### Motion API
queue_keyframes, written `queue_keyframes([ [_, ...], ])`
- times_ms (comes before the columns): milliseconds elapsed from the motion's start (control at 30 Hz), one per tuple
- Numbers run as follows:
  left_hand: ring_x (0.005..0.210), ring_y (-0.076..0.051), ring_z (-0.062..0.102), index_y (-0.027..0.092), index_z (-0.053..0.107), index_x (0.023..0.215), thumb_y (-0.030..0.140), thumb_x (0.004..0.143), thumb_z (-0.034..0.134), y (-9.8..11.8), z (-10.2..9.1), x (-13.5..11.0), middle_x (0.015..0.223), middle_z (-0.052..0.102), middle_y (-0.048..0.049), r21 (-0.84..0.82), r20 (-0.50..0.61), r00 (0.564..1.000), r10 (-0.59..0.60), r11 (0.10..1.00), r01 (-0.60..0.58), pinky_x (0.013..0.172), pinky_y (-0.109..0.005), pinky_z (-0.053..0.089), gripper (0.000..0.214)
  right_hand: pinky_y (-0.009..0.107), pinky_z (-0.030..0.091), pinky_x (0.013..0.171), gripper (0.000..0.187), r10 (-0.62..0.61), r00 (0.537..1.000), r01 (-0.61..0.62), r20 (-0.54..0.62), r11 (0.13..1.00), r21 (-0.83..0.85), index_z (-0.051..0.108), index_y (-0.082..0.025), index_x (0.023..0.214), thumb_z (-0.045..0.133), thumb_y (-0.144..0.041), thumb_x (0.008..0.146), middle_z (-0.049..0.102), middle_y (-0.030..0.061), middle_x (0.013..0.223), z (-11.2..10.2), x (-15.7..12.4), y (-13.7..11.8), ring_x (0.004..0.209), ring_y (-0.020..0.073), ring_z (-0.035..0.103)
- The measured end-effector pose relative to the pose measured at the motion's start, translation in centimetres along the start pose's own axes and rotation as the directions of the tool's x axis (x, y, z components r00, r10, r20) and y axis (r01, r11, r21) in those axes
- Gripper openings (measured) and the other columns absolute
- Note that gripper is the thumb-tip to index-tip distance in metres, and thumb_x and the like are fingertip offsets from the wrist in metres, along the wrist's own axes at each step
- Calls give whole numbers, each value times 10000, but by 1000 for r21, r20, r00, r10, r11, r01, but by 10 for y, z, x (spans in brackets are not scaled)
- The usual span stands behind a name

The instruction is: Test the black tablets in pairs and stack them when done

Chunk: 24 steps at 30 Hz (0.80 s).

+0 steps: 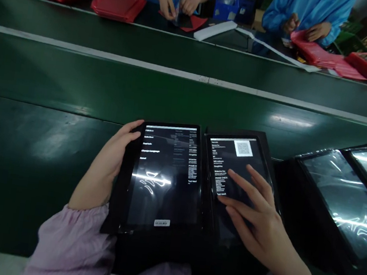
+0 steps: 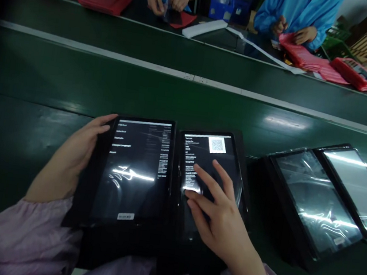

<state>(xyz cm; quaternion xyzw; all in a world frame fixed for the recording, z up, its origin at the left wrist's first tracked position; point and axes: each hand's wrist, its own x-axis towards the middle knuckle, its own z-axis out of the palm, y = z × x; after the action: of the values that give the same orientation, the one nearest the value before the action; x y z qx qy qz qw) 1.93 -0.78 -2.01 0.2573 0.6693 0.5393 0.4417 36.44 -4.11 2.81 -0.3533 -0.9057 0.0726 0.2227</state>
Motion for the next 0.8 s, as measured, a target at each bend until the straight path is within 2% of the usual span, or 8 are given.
queue_keyframes([
  [100, 1449, -345, 602, 322, 767, 1214, 380, 799, 706, -10, -5, -2, 1383, 765, -18, -72, 16, 999, 35, 997, -33, 1193, -478, 539, 424, 583, 634, 1078, 281, -34, 999, 33, 30, 999, 10, 844, -249, 1147, 572, -230, 1074, 623, 91, 1582, 4, 2, -4, 1604, 380, 400],
  [233, 1463, -346, 594, 329, 776, 1254, 340, 767, 711, -16, -11, -2, 1418, 756, -6, -72, 50, 997, 56, 996, -52, 1198, -489, 537, 491, 576, 622, 1103, 270, -42, 999, 42, -2, 999, -26, 846, -223, 1102, 577, -219, 1070, 664, 100, 1531, 5, 0, 2, 1594, 377, 414],
  [333, 1451, -352, 603, 310, 770, 1311, 307, 726, 738, -18, -16, 3, 1453, 740, -14, -42, 93, 990, 103, 994, -100, 1196, -494, 534, 586, 586, 605, 1115, 298, 35, 997, -39, -76, 998, -54, 844, -240, 1077, 547, -233, 1085, 719, 86, 1444, 1, -5, 14, 1530, 374, 503],
  [433, 1440, -359, 610, 308, 733, 1398, 300, 727, 748, -19, -19, 5, 1480, 723, -25, 10, 135, 985, 111, 993, -113, 1175, -493, 549, 671, 570, 606, 1089, 348, 129, 979, -135, -159, 990, -29, 816, -265, 1185, 481, -216, 1106, 734, 83, 1392, -3, -9, 21, 1455, 356, 584],
  [500, 1407, -363, 635, 325, 686, 1463, 313, 747, 753, -19, -19, 3, 1486, 715, -34, 45, 135, 986, 93, 994, -100, 1144, -503, 571, 719, 554, 606, 1079, 352, 151, 972, -156, -182, 988, -18, 792, -267, 1228, 466, -205, 1111, 727, 88, 1391, -5, -10, 22, 1433, 345, 605],
  [567, 1387, -378, 645, 344, 636, 1511, 347, 753, 801, -19, -18, -1, 1508, 695, -52, 103, 124, 989, 75, 991, -88, 1125, -526, 580, 776, 547, 604, 1073, 342, 151, 971, -158, -186, 987, -26, 782, -267, 1228, 466, -205, 1114, 719, 92, 1398, -7, -8, 23, 1429, 343, 608],
  [667, 1452, -406, 585, 323, 588, 1550, 412, 734, 884, -18, -14, -6, 1594, 616, -100, 209, 104, 988, 111, 969, -131, 1190, -571, 517, 873, 563, 589, 1096, 338, 144, 975, -156, -169, 986, -61, 777, -263, 1239, 464, -223, 1117, 705, 103, 1418, -10, -2, 27, 1447, 351, 589],
  [800, 1440, -364, 608, 299, 619, 1528, 430, 854, 777, -19, -11, -10, 1547, 659, -93, 106, 97, 983, 153, 981, -163, 1226, -534, 492, 705, 687, 474, 1205, 357, 130, 985, -146, -116, 978, -147, 783, -247, 1274, 474, -347, 1125, 642, 135, 1509, -8, 15, 37, 1519, 404, 497],
])
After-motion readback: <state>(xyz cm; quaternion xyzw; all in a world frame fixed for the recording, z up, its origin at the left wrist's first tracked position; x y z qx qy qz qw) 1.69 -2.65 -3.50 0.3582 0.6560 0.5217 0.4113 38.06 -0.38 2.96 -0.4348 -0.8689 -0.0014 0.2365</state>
